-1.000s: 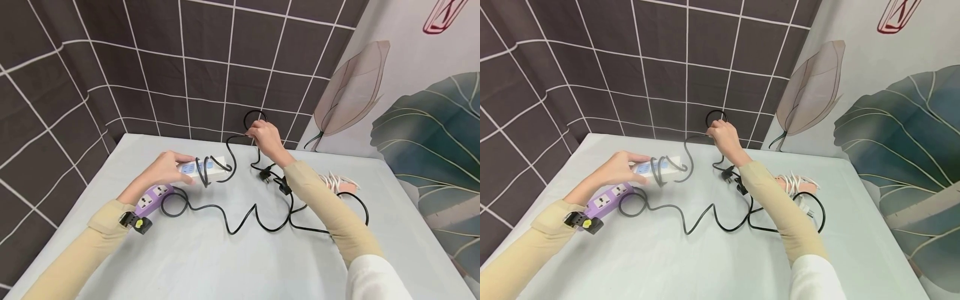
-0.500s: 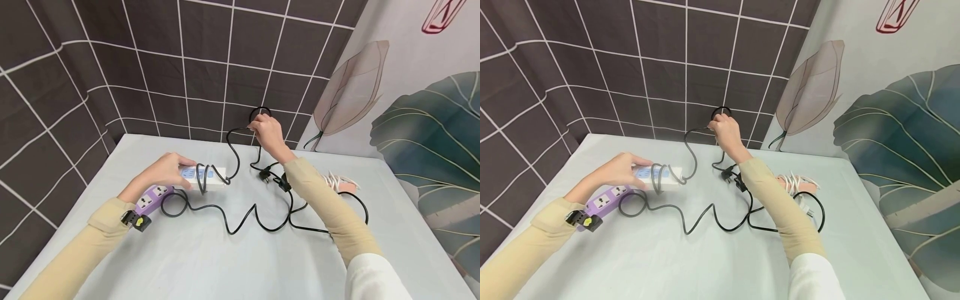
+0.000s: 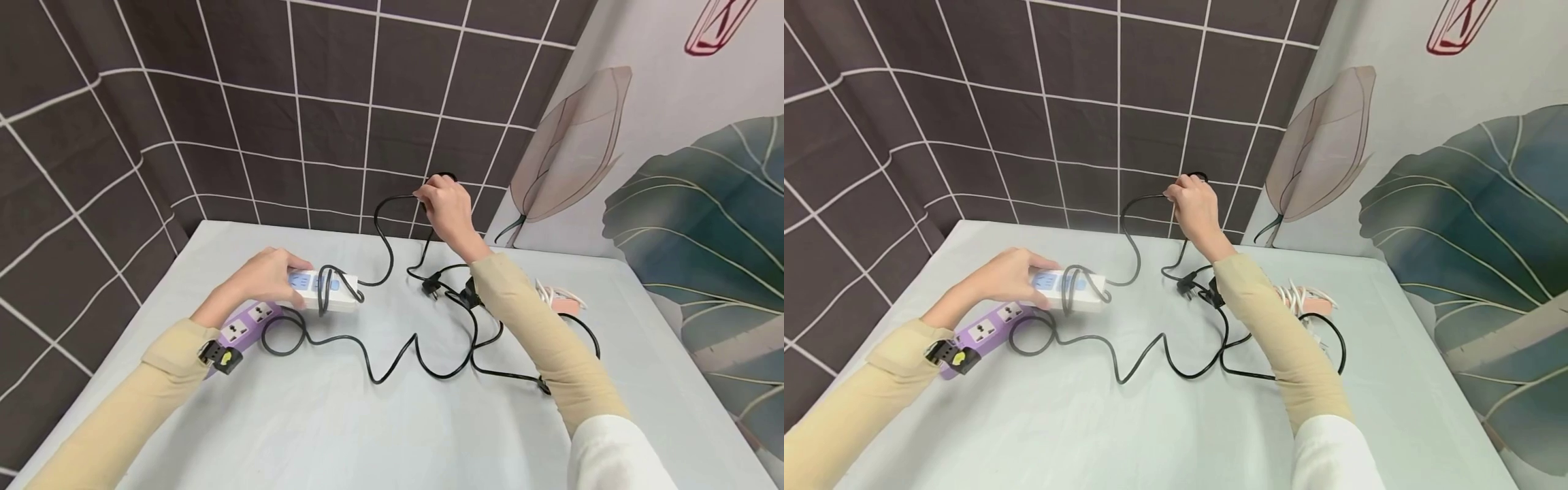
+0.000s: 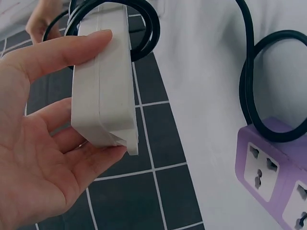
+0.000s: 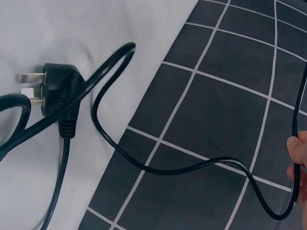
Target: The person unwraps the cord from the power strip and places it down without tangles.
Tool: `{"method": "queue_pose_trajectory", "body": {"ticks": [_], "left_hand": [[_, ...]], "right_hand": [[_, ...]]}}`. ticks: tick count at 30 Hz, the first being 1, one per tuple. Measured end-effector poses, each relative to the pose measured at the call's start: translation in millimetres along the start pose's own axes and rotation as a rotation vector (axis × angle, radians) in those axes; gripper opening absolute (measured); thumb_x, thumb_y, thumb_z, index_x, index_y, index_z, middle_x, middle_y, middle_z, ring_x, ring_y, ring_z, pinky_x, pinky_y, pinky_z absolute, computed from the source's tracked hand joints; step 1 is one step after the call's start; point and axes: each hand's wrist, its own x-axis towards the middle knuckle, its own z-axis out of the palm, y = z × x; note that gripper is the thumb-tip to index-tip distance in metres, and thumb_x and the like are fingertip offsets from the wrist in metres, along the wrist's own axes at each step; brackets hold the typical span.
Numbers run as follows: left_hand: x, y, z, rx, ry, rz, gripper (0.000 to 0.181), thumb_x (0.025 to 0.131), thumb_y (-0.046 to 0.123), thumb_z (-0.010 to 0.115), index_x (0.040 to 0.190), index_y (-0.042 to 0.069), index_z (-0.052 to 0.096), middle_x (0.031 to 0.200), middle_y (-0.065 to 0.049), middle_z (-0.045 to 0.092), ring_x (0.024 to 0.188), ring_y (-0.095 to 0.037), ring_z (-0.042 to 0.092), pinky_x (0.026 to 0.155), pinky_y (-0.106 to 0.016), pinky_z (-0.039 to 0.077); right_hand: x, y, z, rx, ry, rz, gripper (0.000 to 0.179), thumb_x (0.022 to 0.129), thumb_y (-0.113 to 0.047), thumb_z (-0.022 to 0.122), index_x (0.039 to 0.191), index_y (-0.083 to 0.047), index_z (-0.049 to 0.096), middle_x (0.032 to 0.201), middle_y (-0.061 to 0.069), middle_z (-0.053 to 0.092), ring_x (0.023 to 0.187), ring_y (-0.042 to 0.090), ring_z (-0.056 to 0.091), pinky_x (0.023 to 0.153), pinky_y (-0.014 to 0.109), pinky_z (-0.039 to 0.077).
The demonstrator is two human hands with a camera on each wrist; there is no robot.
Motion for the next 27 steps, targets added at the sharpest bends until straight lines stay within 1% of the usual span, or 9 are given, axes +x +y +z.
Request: {"method": "queue_pose_trajectory", "body": {"ticks": [5, 9, 14, 19, 27], "left_hand": [[0.5, -6.2, -1.7, 0.009, 0.018, -0.024, 0.063, 0.057, 0.023, 0.082, 0.116, 0.006, 0.069, 0.088, -0.005, 0.072, 0.075, -0.018, 0.058, 0.063, -0.027, 0.043], [0.6, -11.4, -2.4, 0.023, 0.029, -0.040, 0.064, 0.057, 0.023, 0.082, 0.117, 0.006, 0.069, 0.089, -0.006, 0.072, 0.075, -0.018, 0.059, 0.062, -0.027, 0.043], [0.2, -13.6, -4.5, 0.078, 0.053, -0.057, 0.064, 0.057, 0.023, 0.080, 0.117, 0.005, 0.068, 0.089, -0.009, 0.072, 0.074, -0.020, 0.059, 0.060, -0.027, 0.042], [1.0, -15.1, -6.1, 0.122, 0.071, -0.102, 0.067, 0.057, 0.022, 0.079, 0.120, 0.006, 0.067, 0.093, -0.014, 0.071, 0.076, -0.023, 0.058, 0.057, -0.027, 0.040], [1.5, -18.9, -7.6, 0.124, 0.108, -0.162, 0.068, 0.057, 0.023, 0.078, 0.122, 0.004, 0.065, 0.096, -0.018, 0.070, 0.079, -0.027, 0.058, 0.057, -0.028, 0.040]], "right_hand": [[-0.2, 2.8, -6.3, -0.004, 0.008, 0.011, 0.018, 0.092, -0.003, 0.059, 0.090, -0.010, 0.076, 0.085, 0.007, 0.066, 0.078, 0.026, 0.059, 0.065, 0.035, 0.048], [-0.5, 6.5, -10.4, -0.002, 0.022, 0.015, 0.020, 0.091, -0.001, 0.058, 0.092, -0.010, 0.076, 0.087, 0.007, 0.067, 0.078, 0.026, 0.059, 0.063, 0.036, 0.047], [1.4, 11.9, -14.9, 0.007, 0.051, 0.039, 0.017, 0.091, -0.004, 0.060, 0.093, -0.009, 0.076, 0.089, 0.007, 0.067, 0.080, 0.026, 0.060, 0.064, 0.036, 0.046], [3.1, 15.3, -20.9, 0.008, 0.072, 0.071, 0.017, 0.092, -0.003, 0.059, 0.093, -0.008, 0.075, 0.090, 0.007, 0.067, 0.081, 0.026, 0.059, 0.063, 0.037, 0.045], [-1.2, 20.5, -28.3, 0.016, 0.060, 0.119, 0.016, 0.091, -0.004, 0.060, 0.095, -0.008, 0.075, 0.092, 0.008, 0.067, 0.084, 0.028, 0.059, 0.067, 0.039, 0.046]]}}
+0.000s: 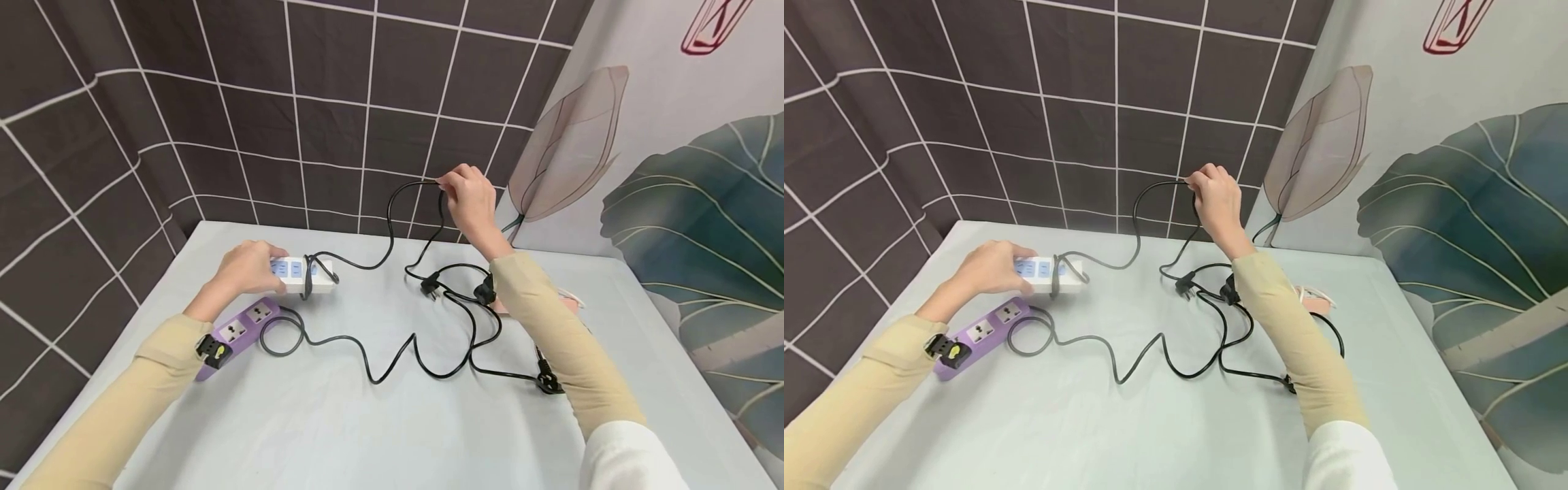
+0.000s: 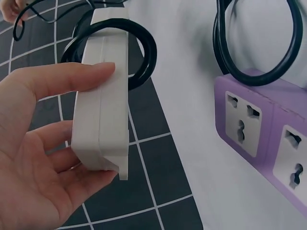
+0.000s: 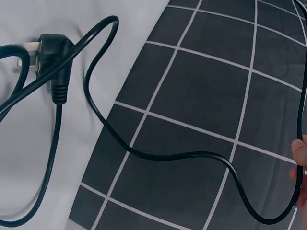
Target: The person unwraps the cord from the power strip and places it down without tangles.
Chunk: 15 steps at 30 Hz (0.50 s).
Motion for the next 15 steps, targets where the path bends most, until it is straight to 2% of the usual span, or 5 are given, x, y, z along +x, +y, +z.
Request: {"method": "queue_pose_trajectory", "body": {"ticks": [4, 9, 12, 15], "left_hand": [[-0.6, -3.6, 0.4, -0.013, 0.046, -0.040, 0.069, 0.059, 0.024, 0.078, 0.124, 0.004, 0.064, 0.098, -0.021, 0.069, 0.080, -0.029, 0.059, 0.054, -0.029, 0.041], [-2.4, -8.4, 1.4, -0.044, 0.157, -0.101, 0.070, 0.060, 0.026, 0.080, 0.124, 0.005, 0.063, 0.093, -0.022, 0.069, 0.077, -0.033, 0.060, 0.052, -0.033, 0.041], [-2.9, -10.6, 1.2, -0.063, 0.210, -0.136, 0.069, 0.061, 0.028, 0.081, 0.124, 0.006, 0.064, 0.089, -0.021, 0.068, 0.078, -0.035, 0.059, 0.054, -0.035, 0.040], [-2.9, -11.9, 1.3, -0.085, 0.232, -0.163, 0.069, 0.062, 0.030, 0.082, 0.124, 0.007, 0.063, 0.089, -0.020, 0.068, 0.079, -0.035, 0.058, 0.056, -0.036, 0.040]], "right_hand": [[-3.6, 1.0, -1.8, 0.013, 0.013, 0.008, 0.014, 0.092, -0.007, 0.061, 0.094, -0.007, 0.075, 0.093, 0.009, 0.067, 0.083, 0.028, 0.059, 0.067, 0.040, 0.046], [-12.8, 1.6, -2.9, 0.027, 0.010, -0.025, 0.013, 0.092, -0.008, 0.061, 0.094, -0.006, 0.074, 0.092, 0.010, 0.067, 0.081, 0.029, 0.059, 0.065, 0.039, 0.046], [-20.4, 2.3, -2.4, 0.034, -0.010, -0.047, 0.011, 0.091, -0.007, 0.062, 0.094, -0.007, 0.073, 0.091, 0.009, 0.067, 0.083, 0.028, 0.061, 0.067, 0.039, 0.048], [-29.4, 1.3, 0.0, 0.032, -0.049, -0.070, 0.009, 0.090, -0.008, 0.065, 0.093, -0.007, 0.073, 0.090, 0.009, 0.067, 0.083, 0.028, 0.061, 0.068, 0.039, 0.049]]}}
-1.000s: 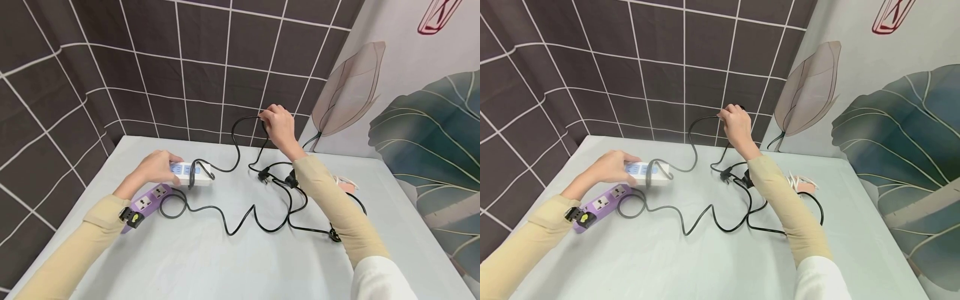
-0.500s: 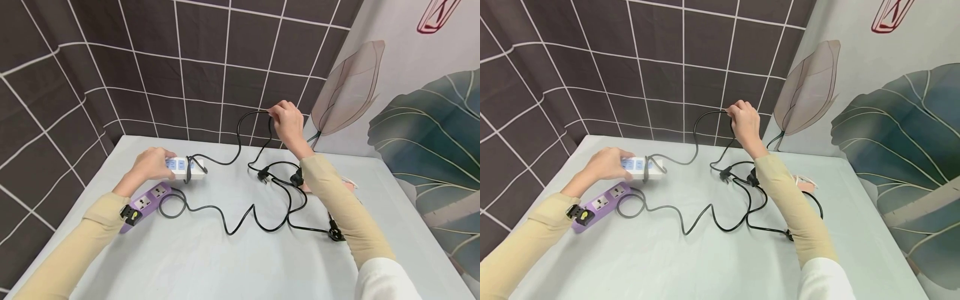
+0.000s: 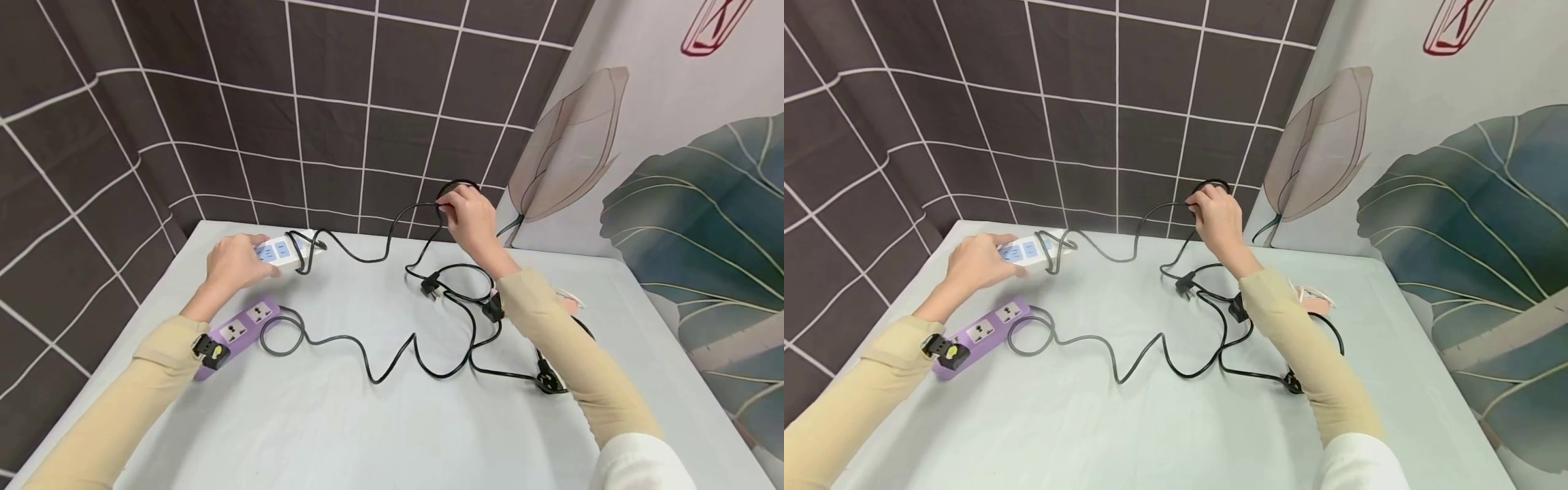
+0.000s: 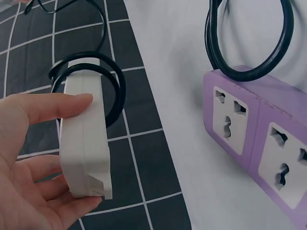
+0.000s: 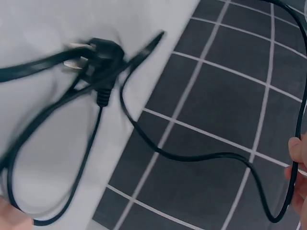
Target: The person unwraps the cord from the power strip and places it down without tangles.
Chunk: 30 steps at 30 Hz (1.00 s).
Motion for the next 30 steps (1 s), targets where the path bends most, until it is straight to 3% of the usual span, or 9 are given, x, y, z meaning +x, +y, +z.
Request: {"method": "queue_pose_trajectory", "body": {"ticks": [12, 16, 22, 30], "left_hand": [[-3.1, 0.7, 2.7, -0.054, 0.058, -0.014, 0.068, 0.062, 0.029, 0.081, 0.124, 0.007, 0.064, 0.094, -0.022, 0.068, 0.081, -0.034, 0.057, 0.061, -0.036, 0.039], [-3.9, 3.6, 1.9, -0.063, 0.068, -0.016, 0.068, 0.063, 0.028, 0.080, 0.126, 0.007, 0.063, 0.097, -0.023, 0.068, 0.083, -0.034, 0.056, 0.062, -0.037, 0.039], [-5.7, 9.8, 0.0, -0.068, 0.072, -0.017, 0.069, 0.064, 0.029, 0.080, 0.127, 0.007, 0.062, 0.100, -0.024, 0.067, 0.085, -0.034, 0.056, 0.063, -0.037, 0.039], [-6.1, 15.2, -0.2, -0.084, 0.070, -0.003, 0.069, 0.064, 0.028, 0.080, 0.127, 0.007, 0.062, 0.103, -0.025, 0.067, 0.086, -0.035, 0.057, 0.064, -0.037, 0.040]], "right_hand": [[-32.5, -18.6, 26.3, 0.018, -0.181, -0.155, 0.010, 0.082, -0.003, 0.069, 0.089, -0.010, 0.072, 0.085, 0.004, 0.068, 0.077, 0.023, 0.064, 0.062, 0.037, 0.053], [-42.0, -23.9, 33.3, 0.034, -0.309, -0.181, 0.010, 0.081, -0.006, 0.072, 0.089, -0.011, 0.071, 0.085, 0.002, 0.069, 0.074, 0.018, 0.066, 0.058, 0.033, 0.052], [-54.3, -29.8, 37.5, 0.089, -0.582, -0.210, 0.014, 0.081, -0.009, 0.075, 0.093, -0.013, 0.071, 0.091, 0.000, 0.072, 0.080, 0.017, 0.068, 0.067, 0.032, 0.054], [-51.0, -38.0, 32.9, 0.128, -0.813, -0.132, 0.024, 0.081, -0.010, 0.074, 0.105, -0.010, 0.072, 0.104, 0.003, 0.073, 0.093, 0.020, 0.069, 0.080, 0.035, 0.054]]}}
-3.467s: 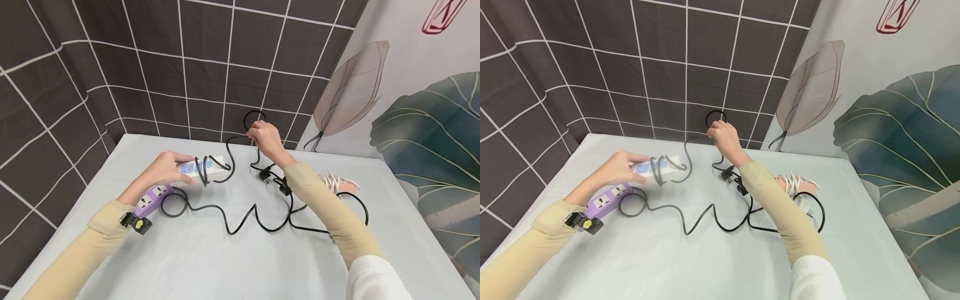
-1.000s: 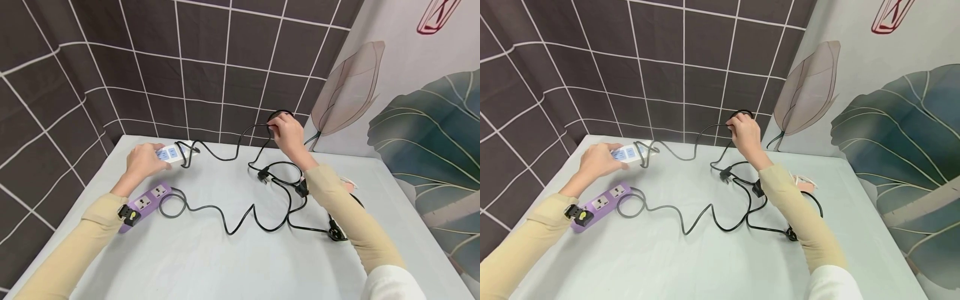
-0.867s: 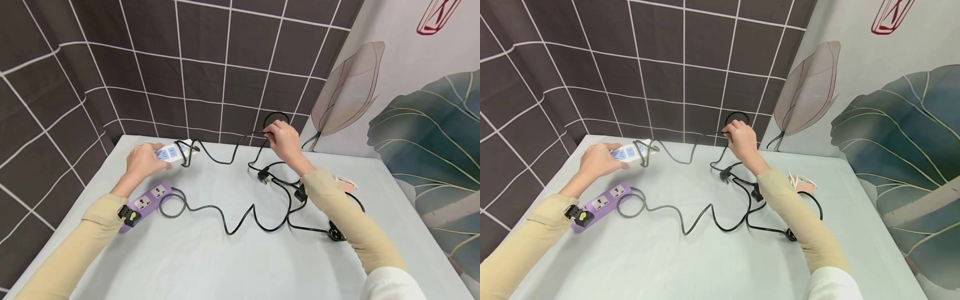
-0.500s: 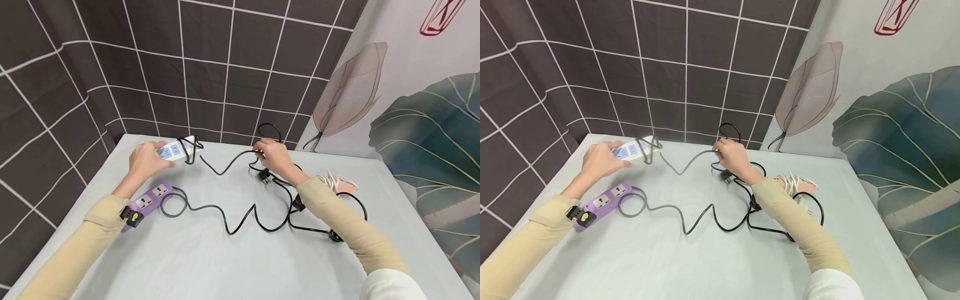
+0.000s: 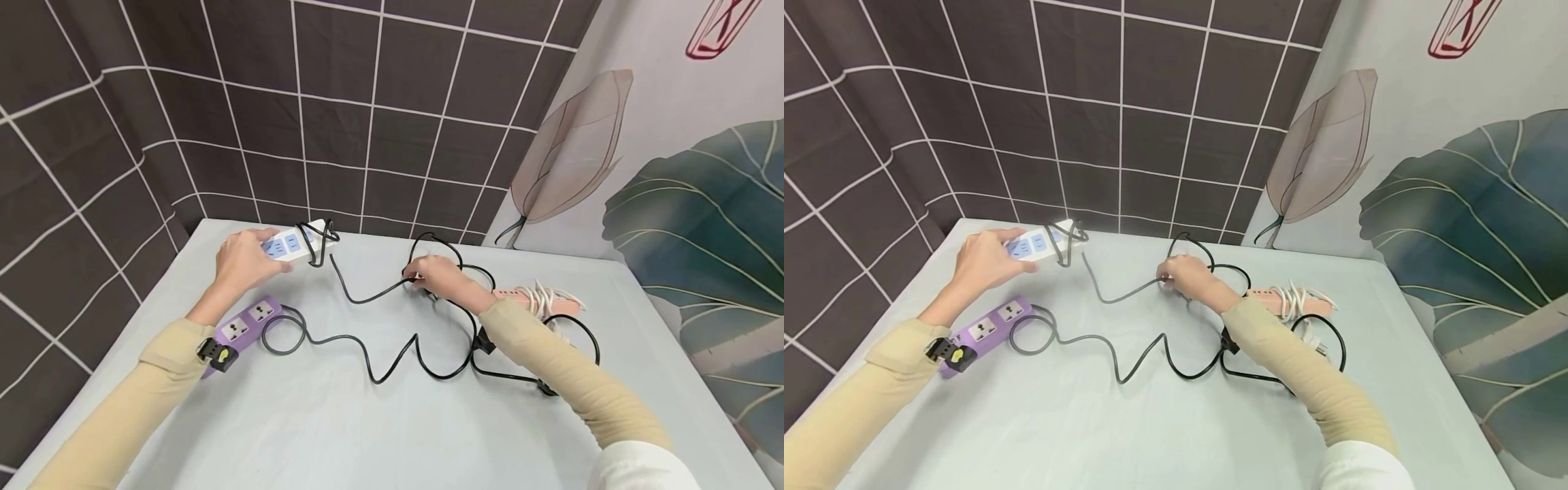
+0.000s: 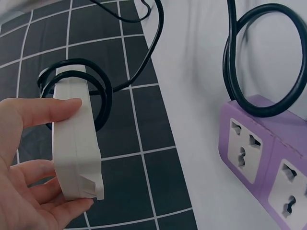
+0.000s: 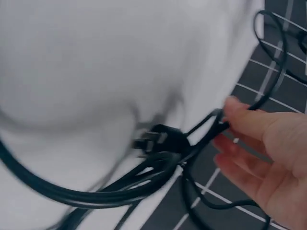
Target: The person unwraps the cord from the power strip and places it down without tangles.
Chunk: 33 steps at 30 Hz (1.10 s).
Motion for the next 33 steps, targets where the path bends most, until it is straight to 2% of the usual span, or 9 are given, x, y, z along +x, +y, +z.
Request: {"method": "queue_pose_trajectory", "body": {"ticks": [3, 8, 12, 15, 18, 21, 24, 28, 33], "left_hand": [[0.5, 1.9, 0.8, 0.003, 0.001, 0.004, 0.069, 0.065, 0.029, 0.081, 0.128, 0.008, 0.062, 0.104, -0.025, 0.067, 0.087, -0.035, 0.057, 0.064, -0.037, 0.040], [0.8, 4.9, 1.6, -0.011, -0.003, 0.010, 0.069, 0.065, 0.029, 0.081, 0.129, 0.008, 0.061, 0.109, -0.026, 0.066, 0.090, -0.035, 0.057, 0.066, -0.038, 0.040], [2.1, 7.1, 2.7, -0.022, -0.011, 0.009, 0.069, 0.065, 0.030, 0.081, 0.128, 0.009, 0.062, 0.108, -0.026, 0.067, 0.091, -0.035, 0.057, 0.066, -0.038, 0.040], [2.6, 8.3, 4.0, -0.026, -0.020, 0.006, 0.070, 0.065, 0.030, 0.081, 0.129, 0.009, 0.061, 0.110, -0.026, 0.067, 0.092, -0.035, 0.058, 0.066, -0.037, 0.041], [2.6, 9.7, 5.1, -0.030, -0.030, 0.010, 0.070, 0.066, 0.031, 0.080, 0.129, 0.009, 0.061, 0.112, -0.026, 0.066, 0.092, -0.035, 0.058, 0.067, -0.037, 0.041], [1.3, 11.1, 4.3, -0.033, -0.031, 0.016, 0.069, 0.066, 0.030, 0.080, 0.130, 0.011, 0.061, 0.112, -0.025, 0.066, 0.092, -0.035, 0.058, 0.067, -0.037, 0.041], [0.2, 12.5, 3.6, -0.035, -0.031, 0.015, 0.069, 0.067, 0.030, 0.080, 0.130, 0.012, 0.061, 0.112, -0.025, 0.067, 0.092, -0.034, 0.058, 0.067, -0.037, 0.040], [-0.9, 14.0, 2.9, -0.038, -0.030, 0.017, 0.068, 0.067, 0.030, 0.080, 0.130, 0.011, 0.061, 0.113, -0.025, 0.066, 0.093, -0.034, 0.058, 0.067, -0.036, 0.040], [-1.5, 14.5, 2.0, -0.046, -0.023, 0.022, 0.068, 0.066, 0.029, 0.081, 0.129, 0.011, 0.061, 0.114, -0.025, 0.066, 0.094, -0.034, 0.058, 0.068, -0.037, 0.040]], "right_hand": [[2.9, -0.9, -10.2, 0.034, -0.073, 0.030, 0.029, 0.080, -0.011, 0.075, 0.108, -0.009, 0.072, 0.105, 0.005, 0.073, 0.097, 0.021, 0.067, 0.083, 0.036, 0.053], [8.8, -2.7, -32.3, 0.112, -0.181, 0.025, 0.037, 0.076, -0.009, 0.079, 0.112, -0.006, 0.070, 0.111, 0.008, 0.070, 0.101, 0.026, 0.065, 0.086, 0.035, 0.051], [13.5, -4.9, -40.4, 0.156, -0.207, 0.019, 0.035, 0.077, -0.010, 0.079, 0.110, -0.006, 0.070, 0.108, 0.008, 0.071, 0.098, 0.024, 0.066, 0.085, 0.033, 0.051], [17.9, -9.7, -39.2, 0.161, -0.123, 0.000, 0.031, 0.079, -0.011, 0.076, 0.109, -0.006, 0.070, 0.104, 0.007, 0.073, 0.095, 0.021, 0.067, 0.083, 0.033, 0.052], [24.8, -15.6, -33.7, 0.152, 0.036, -0.030, 0.028, 0.082, -0.012, 0.075, 0.109, -0.005, 0.070, 0.103, 0.009, 0.073, 0.095, 0.021, 0.068, 0.083, 0.034, 0.053], [35.5, -22.5, -26.8, 0.131, 0.195, -0.048, 0.028, 0.083, -0.015, 0.074, 0.109, -0.007, 0.070, 0.108, 0.007, 0.072, 0.101, 0.020, 0.066, 0.089, 0.033, 0.051], [45.6, -30.6, -21.8, 0.122, 0.291, -0.074, 0.029, 0.084, -0.017, 0.073, 0.111, -0.009, 0.070, 0.112, 0.005, 0.069, 0.110, 0.021, 0.061, 0.097, 0.033, 0.047], [55.9, -41.3, -18.2, 0.105, 0.333, -0.116, 0.029, 0.085, -0.017, 0.072, 0.112, -0.010, 0.069, 0.115, 0.005, 0.067, 0.115, 0.022, 0.057, 0.102, 0.033, 0.044], [65.0, -50.1, -13.2, 0.073, 0.318, -0.170, 0.022, 0.086, -0.016, 0.071, 0.107, -0.011, 0.072, 0.112, 0.003, 0.069, 0.111, 0.020, 0.057, 0.096, 0.029, 0.047]]}}
